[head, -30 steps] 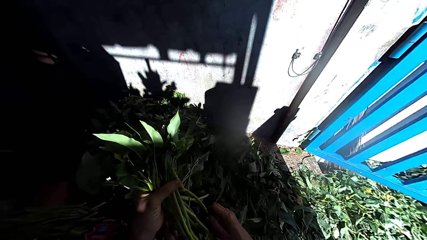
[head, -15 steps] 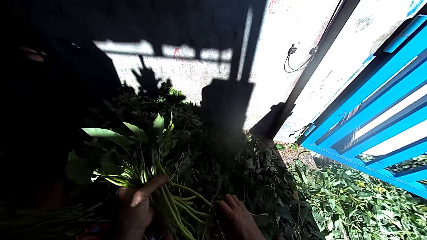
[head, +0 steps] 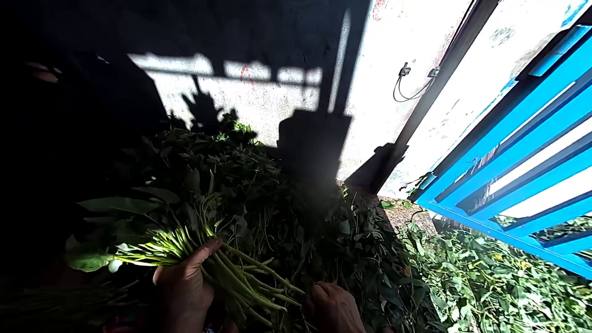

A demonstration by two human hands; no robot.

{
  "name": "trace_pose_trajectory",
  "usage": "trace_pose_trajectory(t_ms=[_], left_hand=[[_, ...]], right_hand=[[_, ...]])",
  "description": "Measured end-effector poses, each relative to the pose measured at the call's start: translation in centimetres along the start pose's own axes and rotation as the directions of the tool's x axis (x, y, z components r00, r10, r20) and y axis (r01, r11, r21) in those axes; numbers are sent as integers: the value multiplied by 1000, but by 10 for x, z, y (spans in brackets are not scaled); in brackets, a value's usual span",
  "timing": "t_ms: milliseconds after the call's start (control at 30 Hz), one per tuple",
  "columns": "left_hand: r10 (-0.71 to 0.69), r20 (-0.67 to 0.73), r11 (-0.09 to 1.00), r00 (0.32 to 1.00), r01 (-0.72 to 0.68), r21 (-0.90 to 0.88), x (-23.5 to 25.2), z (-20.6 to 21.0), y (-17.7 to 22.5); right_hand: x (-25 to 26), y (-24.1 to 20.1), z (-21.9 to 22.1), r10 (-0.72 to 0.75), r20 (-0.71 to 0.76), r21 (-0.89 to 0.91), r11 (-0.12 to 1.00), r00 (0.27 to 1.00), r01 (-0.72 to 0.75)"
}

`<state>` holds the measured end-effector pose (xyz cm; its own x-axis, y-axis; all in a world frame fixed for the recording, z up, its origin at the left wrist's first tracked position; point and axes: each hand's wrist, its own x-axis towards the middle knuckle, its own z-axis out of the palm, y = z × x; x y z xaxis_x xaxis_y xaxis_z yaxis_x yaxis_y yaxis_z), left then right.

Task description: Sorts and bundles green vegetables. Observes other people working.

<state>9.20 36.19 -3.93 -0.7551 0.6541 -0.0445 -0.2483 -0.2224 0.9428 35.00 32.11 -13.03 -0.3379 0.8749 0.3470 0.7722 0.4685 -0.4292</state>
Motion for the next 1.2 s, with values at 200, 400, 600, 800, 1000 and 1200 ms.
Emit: trace_pose_trajectory(t_ms=[200,400,600,800,1000,1200], left_hand=[[-97,-104,995,990,97,-3,6,-1,1],[-123,-149,992,981,118,-41,3,3,0],[-418,-97,906,903,407,-117,-9,18,-9],[-367,-143,921,919,337,-198,16,9,-17],[-128,112,977,985,144,-158,-7,10,-8],[-51,280,990,959,86,-112,-30,14,-7]], right_hand=[[-5,-2,-15,-9,258,289,955,966,-68],[1,-5,-10,45,-33,235,971,998,-36],[25,-52,-32,559,-204,923,384,804,-33],[21,-23,-92,575,-489,862,432,656,263],[5,36,-102,532,106,-20,846,840,-533],[33,-30,-59,146,172,426,881,974,-207]])
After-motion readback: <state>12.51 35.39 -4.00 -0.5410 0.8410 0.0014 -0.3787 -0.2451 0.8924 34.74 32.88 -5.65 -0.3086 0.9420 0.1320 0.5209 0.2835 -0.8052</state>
